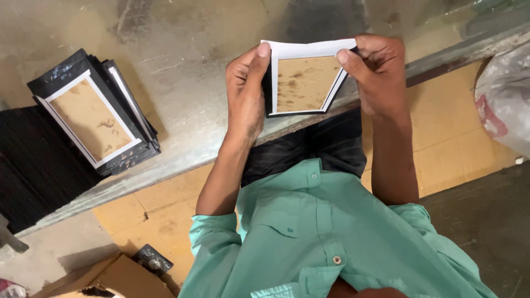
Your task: The person assembles picture frames by placing a backing board into a frame, inserting a decorative insert, and securing the components. The person handles multiple frames one at a time, stacking completed units on the table.
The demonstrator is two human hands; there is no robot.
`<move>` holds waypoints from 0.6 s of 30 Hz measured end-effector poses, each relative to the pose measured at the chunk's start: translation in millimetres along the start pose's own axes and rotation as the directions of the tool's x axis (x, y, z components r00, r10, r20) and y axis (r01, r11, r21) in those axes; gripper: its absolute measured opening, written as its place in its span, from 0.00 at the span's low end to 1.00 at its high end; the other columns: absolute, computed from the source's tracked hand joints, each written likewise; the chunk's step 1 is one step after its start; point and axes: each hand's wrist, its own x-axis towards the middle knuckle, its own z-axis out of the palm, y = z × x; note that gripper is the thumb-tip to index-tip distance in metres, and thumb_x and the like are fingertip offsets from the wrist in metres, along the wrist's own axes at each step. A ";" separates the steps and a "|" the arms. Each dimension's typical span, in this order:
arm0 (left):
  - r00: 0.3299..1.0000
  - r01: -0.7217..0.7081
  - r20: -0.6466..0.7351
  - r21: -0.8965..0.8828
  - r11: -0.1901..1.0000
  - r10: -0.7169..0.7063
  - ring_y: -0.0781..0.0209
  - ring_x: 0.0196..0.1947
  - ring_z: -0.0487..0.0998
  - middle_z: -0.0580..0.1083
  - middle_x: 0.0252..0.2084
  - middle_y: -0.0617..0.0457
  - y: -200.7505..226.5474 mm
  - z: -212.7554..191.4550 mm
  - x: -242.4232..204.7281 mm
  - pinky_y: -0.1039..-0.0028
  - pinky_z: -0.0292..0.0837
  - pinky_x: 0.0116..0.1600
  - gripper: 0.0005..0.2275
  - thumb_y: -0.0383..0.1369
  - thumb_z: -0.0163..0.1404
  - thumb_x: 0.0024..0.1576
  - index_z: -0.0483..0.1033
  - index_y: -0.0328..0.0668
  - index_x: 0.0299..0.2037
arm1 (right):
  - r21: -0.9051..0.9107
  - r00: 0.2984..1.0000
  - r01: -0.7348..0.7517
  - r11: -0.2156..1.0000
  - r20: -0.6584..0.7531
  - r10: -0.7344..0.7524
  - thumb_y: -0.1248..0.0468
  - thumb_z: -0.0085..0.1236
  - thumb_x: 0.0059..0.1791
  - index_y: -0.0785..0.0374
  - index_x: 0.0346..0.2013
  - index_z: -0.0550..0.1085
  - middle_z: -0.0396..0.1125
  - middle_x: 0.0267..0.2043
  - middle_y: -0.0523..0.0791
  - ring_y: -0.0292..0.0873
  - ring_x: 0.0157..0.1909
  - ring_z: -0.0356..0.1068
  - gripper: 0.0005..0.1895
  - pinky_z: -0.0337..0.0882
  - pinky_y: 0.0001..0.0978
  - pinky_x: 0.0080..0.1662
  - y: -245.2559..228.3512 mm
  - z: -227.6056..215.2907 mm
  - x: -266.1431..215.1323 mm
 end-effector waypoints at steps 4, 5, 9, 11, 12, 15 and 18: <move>0.994 0.080 -0.067 -0.033 0.996 -0.083 0.71 0.35 0.78 0.81 0.37 0.54 5.3 -4.2 1.9 0.79 0.72 0.46 0.08 0.29 0.52 0.64 0.81 0.30 0.43 | -0.031 0.998 -0.038 0.999 0.039 0.039 0.73 0.60 0.59 0.74 0.47 0.77 0.73 0.34 0.42 0.27 0.31 0.64 0.04 0.60 0.19 0.35 -0.5 3.1 4.8; 0.996 0.070 -0.050 -0.003 0.998 -0.070 0.72 0.35 0.77 0.80 0.36 0.54 6.8 -5.7 2.8 0.79 0.71 0.44 0.07 0.27 0.54 0.63 0.82 0.29 0.43 | -0.031 0.997 -0.052 0.998 0.047 0.053 0.73 0.60 0.59 0.74 0.48 0.77 0.74 0.35 0.43 0.27 0.31 0.65 0.05 0.61 0.18 0.35 0.3 3.5 6.5; 0.998 0.059 0.002 0.128 0.990 -0.060 0.74 0.31 0.74 0.80 0.34 0.55 6.1 -17.8 11.3 0.80 0.68 0.39 0.04 0.23 0.57 0.63 0.82 0.29 0.44 | -0.026 0.986 -0.120 0.992 0.115 0.122 0.73 0.60 0.59 0.74 0.51 0.76 0.75 0.43 0.45 0.29 0.38 0.71 0.07 0.68 0.19 0.41 5.2 1.4 19.9; 0.998 0.032 0.039 0.283 0.959 -0.045 0.74 0.31 0.75 0.81 0.34 0.54 3.2 -28.4 20.4 0.80 0.68 0.38 0.05 0.23 0.58 0.63 0.83 0.30 0.46 | -0.034 0.972 -0.114 0.993 0.204 0.118 0.73 0.61 0.59 0.74 0.55 0.75 0.74 0.43 0.45 0.30 0.43 0.72 0.10 0.70 0.20 0.45 7.6 -1.9 30.8; 0.997 -0.003 0.070 0.398 0.917 -0.027 0.72 0.31 0.76 0.82 0.35 0.52 2.2 -35.1 26.2 0.78 0.69 0.38 0.06 0.24 0.58 0.62 0.84 0.31 0.48 | -0.086 0.969 -0.084 0.993 0.223 0.101 0.72 0.61 0.58 0.71 0.53 0.75 0.74 0.46 0.45 0.31 0.46 0.73 0.09 0.72 0.22 0.49 10.0 -2.6 36.0; 0.943 -0.321 0.306 0.731 0.602 0.132 0.59 0.43 0.82 0.83 0.44 0.46 2.6 -58.8 38.4 0.72 0.76 0.50 0.09 0.23 0.58 0.60 0.84 0.37 0.50 | -0.399 0.956 0.151 0.905 0.293 -0.030 0.69 0.65 0.55 0.65 0.50 0.78 0.74 0.50 0.48 0.39 0.52 0.74 0.09 0.74 0.30 0.55 22.4 -2.8 43.4; 0.842 -0.535 0.529 0.797 0.279 0.104 0.47 0.57 0.80 0.81 0.52 0.46 3.5 -74.3 45.0 0.62 0.73 0.65 0.12 0.25 0.60 0.60 0.81 0.42 0.54 | -0.708 0.876 0.477 0.520 0.432 -0.216 0.70 0.70 0.51 0.64 0.47 0.83 0.74 0.48 0.51 0.48 0.52 0.71 0.10 0.72 0.39 0.52 40.0 -2.9 40.3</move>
